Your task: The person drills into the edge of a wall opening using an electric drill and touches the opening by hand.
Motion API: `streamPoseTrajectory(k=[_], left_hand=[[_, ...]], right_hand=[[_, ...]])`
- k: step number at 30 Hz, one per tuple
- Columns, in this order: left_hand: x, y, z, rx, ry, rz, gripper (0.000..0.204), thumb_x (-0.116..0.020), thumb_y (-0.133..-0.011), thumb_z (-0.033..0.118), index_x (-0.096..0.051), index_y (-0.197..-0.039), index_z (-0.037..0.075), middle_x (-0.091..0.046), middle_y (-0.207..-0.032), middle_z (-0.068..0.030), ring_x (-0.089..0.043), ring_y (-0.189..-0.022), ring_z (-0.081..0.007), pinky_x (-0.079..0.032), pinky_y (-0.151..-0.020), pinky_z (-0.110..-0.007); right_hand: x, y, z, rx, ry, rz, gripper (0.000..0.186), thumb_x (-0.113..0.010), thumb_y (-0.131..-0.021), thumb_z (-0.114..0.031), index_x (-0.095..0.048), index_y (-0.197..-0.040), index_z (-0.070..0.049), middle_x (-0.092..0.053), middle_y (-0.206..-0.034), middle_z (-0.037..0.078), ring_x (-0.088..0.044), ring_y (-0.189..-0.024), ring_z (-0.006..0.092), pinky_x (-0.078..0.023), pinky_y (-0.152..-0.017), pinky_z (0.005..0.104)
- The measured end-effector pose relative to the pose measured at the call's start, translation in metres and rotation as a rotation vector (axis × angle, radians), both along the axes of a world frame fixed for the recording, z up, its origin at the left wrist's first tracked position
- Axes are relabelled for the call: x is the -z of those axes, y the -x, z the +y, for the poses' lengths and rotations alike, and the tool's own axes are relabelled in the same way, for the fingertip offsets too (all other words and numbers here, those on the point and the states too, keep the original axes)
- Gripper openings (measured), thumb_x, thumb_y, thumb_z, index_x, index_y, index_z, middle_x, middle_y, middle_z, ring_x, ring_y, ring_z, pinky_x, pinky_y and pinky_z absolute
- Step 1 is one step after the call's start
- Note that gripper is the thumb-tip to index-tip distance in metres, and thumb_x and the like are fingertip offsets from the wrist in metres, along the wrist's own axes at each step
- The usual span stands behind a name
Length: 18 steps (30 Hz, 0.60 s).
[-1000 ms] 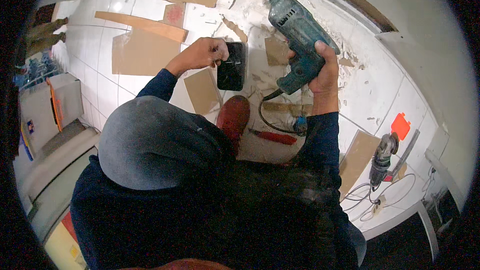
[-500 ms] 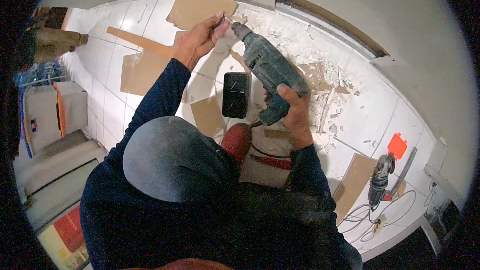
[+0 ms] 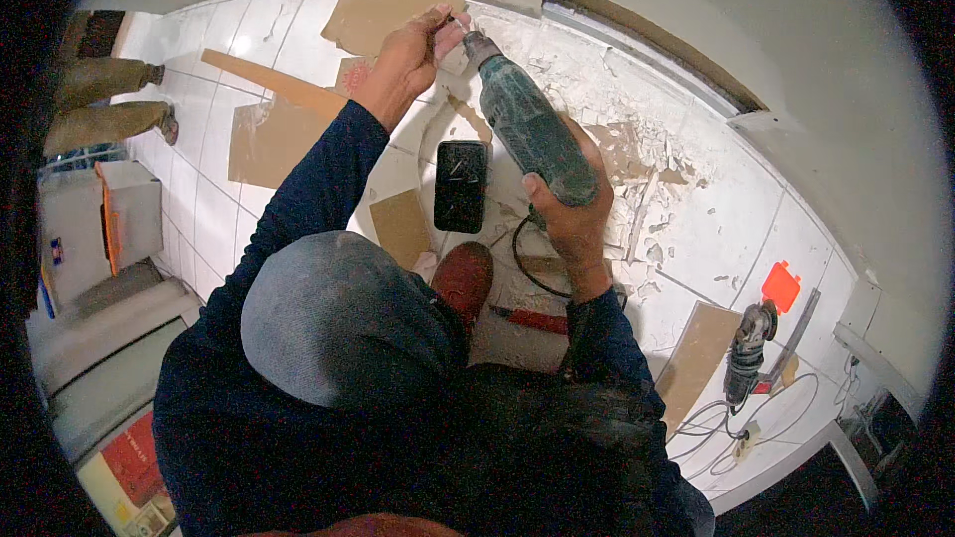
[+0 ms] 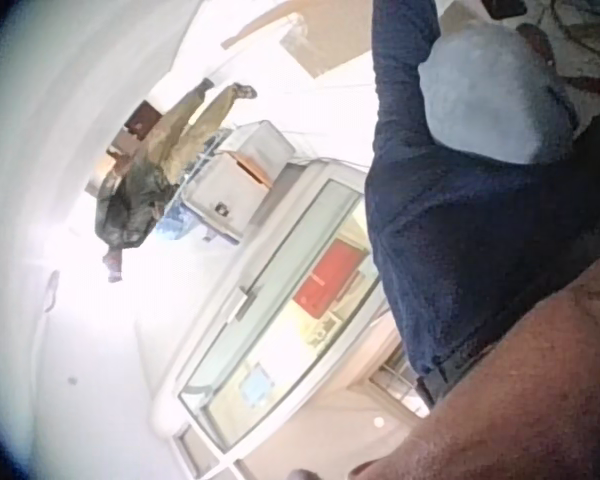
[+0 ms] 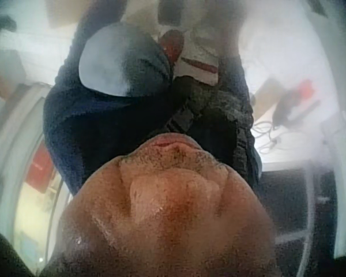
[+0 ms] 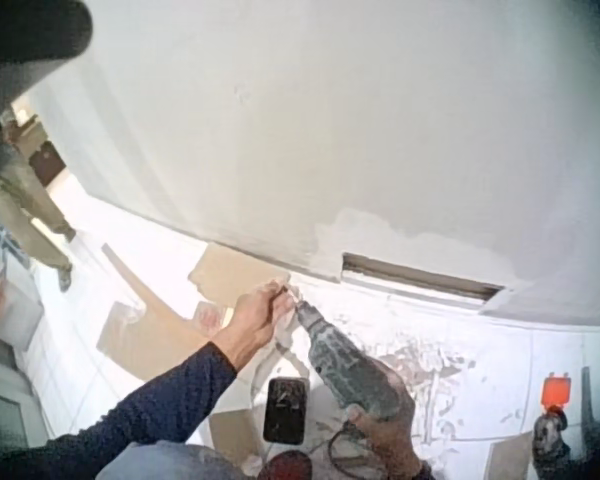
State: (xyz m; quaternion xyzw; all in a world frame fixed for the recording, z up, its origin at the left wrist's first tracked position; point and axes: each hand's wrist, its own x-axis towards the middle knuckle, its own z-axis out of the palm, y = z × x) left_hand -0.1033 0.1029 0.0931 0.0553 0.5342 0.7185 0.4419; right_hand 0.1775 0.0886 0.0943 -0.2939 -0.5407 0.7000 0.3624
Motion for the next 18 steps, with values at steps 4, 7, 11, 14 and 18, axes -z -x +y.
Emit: streamPoseTrajectory(k=[4,7,11,14,18], left_hand=[[-0.006,-0.003,0.0,-0.013,0.022,0.002,0.016,-0.052,-0.099,0.009,-0.058,-0.106,-0.004,-0.066,-0.104,-0.0159,-0.068,-0.094,-0.0223,-0.06,-0.082,-0.026],[-0.005,-0.003,0.0,-0.015,0.027,0.027,0.016,-0.053,-0.098,0.009,-0.058,-0.107,-0.004,-0.066,-0.103,-0.0162,-0.068,-0.094,-0.0217,-0.059,-0.081,-0.026],[-0.007,-0.006,0.005,-0.026,0.049,0.003,0.016,-0.054,-0.098,0.01,-0.058,-0.107,-0.003,-0.067,-0.1,-0.0162,-0.068,-0.094,-0.021,-0.058,-0.08,-0.024],[-0.005,-0.004,0.004,0.007,0.059,0.048,0.017,-0.061,-0.094,0.009,-0.057,-0.104,-0.005,-0.068,-0.094,-0.0156,-0.07,-0.085,-0.0207,-0.059,-0.074,-0.024],[0.013,0.01,0.008,0.032,-0.022,-0.077,0.017,-0.06,-0.094,0.008,-0.057,-0.104,-0.005,-0.068,-0.094,-0.0156,-0.07,-0.082,-0.0214,-0.059,-0.076,-0.024]], right_hand=[[-0.004,0.003,-0.003,0.044,-0.204,-0.025,0.067,-0.074,-0.079,-0.012,-0.047,-0.138,0.002,-0.058,-0.131,0.015,-0.057,-0.118,0.0202,-0.045,-0.101,0.0337],[-0.003,0.003,-0.004,0.039,-0.184,-0.038,0.066,-0.073,-0.078,-0.01,-0.048,-0.138,0.001,-0.057,-0.132,0.015,-0.056,-0.119,0.0209,-0.045,-0.102,0.0342],[0.004,0.003,-0.002,0.055,-0.346,-0.06,0.066,-0.075,-0.08,-0.018,-0.048,-0.138,-0.001,-0.059,-0.128,0.014,-0.06,-0.112,0.0215,-0.048,-0.097,0.0334],[0.0,0.005,-0.007,0.039,-0.415,-0.184,0.068,-0.075,-0.076,-0.015,-0.049,-0.138,-0.004,-0.059,-0.131,0.018,-0.062,-0.114,0.0249,-0.052,-0.094,0.0371],[-0.01,0.015,-0.018,0.079,-0.576,-0.291,0.071,-0.078,-0.074,-0.018,-0.05,-0.138,-0.008,-0.06,-0.129,0.02,-0.065,-0.11,0.0307,-0.054,-0.089,0.0394]])
